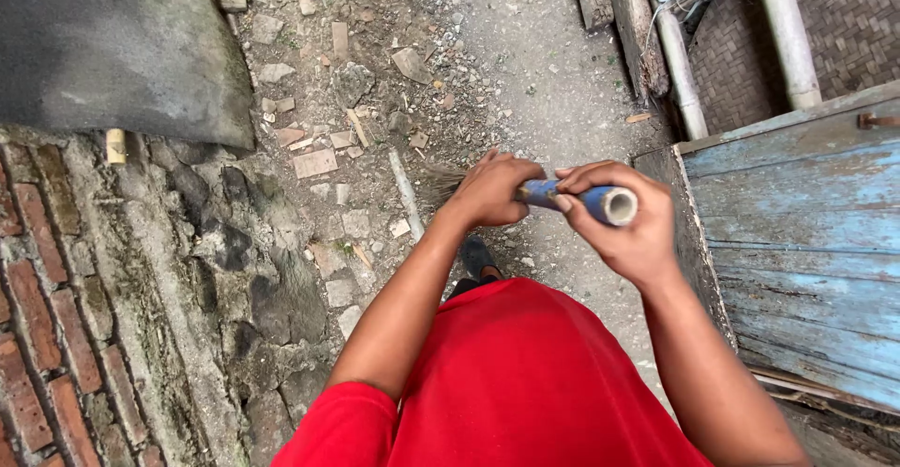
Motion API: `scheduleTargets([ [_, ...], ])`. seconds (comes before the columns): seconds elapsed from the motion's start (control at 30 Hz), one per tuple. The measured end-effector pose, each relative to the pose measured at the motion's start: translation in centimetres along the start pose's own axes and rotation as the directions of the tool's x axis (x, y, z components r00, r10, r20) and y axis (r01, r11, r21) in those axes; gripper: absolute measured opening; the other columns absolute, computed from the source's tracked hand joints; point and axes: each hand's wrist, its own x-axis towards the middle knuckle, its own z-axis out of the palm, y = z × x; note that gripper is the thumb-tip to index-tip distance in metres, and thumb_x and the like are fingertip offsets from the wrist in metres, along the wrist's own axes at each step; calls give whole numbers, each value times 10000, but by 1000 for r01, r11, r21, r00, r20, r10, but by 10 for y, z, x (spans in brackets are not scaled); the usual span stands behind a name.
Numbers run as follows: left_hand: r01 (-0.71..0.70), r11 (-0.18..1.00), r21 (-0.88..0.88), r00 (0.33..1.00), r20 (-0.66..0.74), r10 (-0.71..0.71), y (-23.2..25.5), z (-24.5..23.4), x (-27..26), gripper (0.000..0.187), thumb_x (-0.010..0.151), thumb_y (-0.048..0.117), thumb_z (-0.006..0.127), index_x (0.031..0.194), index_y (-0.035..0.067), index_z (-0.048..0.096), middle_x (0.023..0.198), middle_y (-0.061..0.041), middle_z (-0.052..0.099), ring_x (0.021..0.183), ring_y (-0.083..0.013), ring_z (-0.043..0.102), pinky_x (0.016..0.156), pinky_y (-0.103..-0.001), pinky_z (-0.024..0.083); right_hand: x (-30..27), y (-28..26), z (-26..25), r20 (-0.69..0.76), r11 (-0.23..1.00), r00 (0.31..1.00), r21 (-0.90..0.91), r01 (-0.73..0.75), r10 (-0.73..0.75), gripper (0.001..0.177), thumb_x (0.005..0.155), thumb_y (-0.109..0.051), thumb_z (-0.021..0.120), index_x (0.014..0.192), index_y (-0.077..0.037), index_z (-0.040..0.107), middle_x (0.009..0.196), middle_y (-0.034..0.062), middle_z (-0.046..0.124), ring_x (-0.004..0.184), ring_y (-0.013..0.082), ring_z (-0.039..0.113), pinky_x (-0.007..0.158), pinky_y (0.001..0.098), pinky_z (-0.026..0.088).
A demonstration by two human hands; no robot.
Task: The person attaches a broom head to a pipe handle by inserting the broom head into the pipe and pressing them together by hand.
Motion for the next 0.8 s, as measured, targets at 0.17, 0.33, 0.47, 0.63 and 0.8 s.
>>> scheduleTargets([
  [0.17,-81,997,12,996,43,81,0,8,33,445,631,135,740,1076,156,735,1087,-30,724,1174,-297,616,1169,-616,293,-2,-1,-5,-77,986,997,-166,8,-21,172,880,22,788,1013,2,680,1055,130,750,1107,256,753,1009,383,604],
  [0.33,-64,997,44,994,97,59,-9,22,61,462,651,106,724,1104,192,744,1105,-11,722,1197,-283,614,1156,-629,291,-2,16,2,-150,961,988,-275,-4,-38,159,860,32,802,981,8,700,1036,141,754,1053,246,751,985,369,592],
  [0.47,-86,991,102,995,52,81,-41,50,81,432,693,171,781,1120,212,733,1135,-5,717,1205,-282,608,1161,-609,306,-2,41,14,-160,943,986,-332,1,-57,157,847,7,804,963,2,699,1040,135,752,1077,258,749,951,361,593],
  [0.63,53,992,114,995,82,-63,-72,60,74,383,749,266,800,1124,237,729,1203,14,716,1254,-260,600,1164,-583,336,-2,67,38,-111,946,994,-322,-44,9,179,840,-21,809,981,-8,698,1073,123,749,1029,242,744,934,366,584],
  [0.8,109,986,128,991,61,-118,-107,61,42,471,706,329,830,1151,221,721,1250,-28,690,1298,-277,564,1191,-565,305,1,76,53,-8,989,1000,-149,-8,7,190,843,-27,818,985,-19,692,1065,111,752,1066,243,733,981,373,564],
])
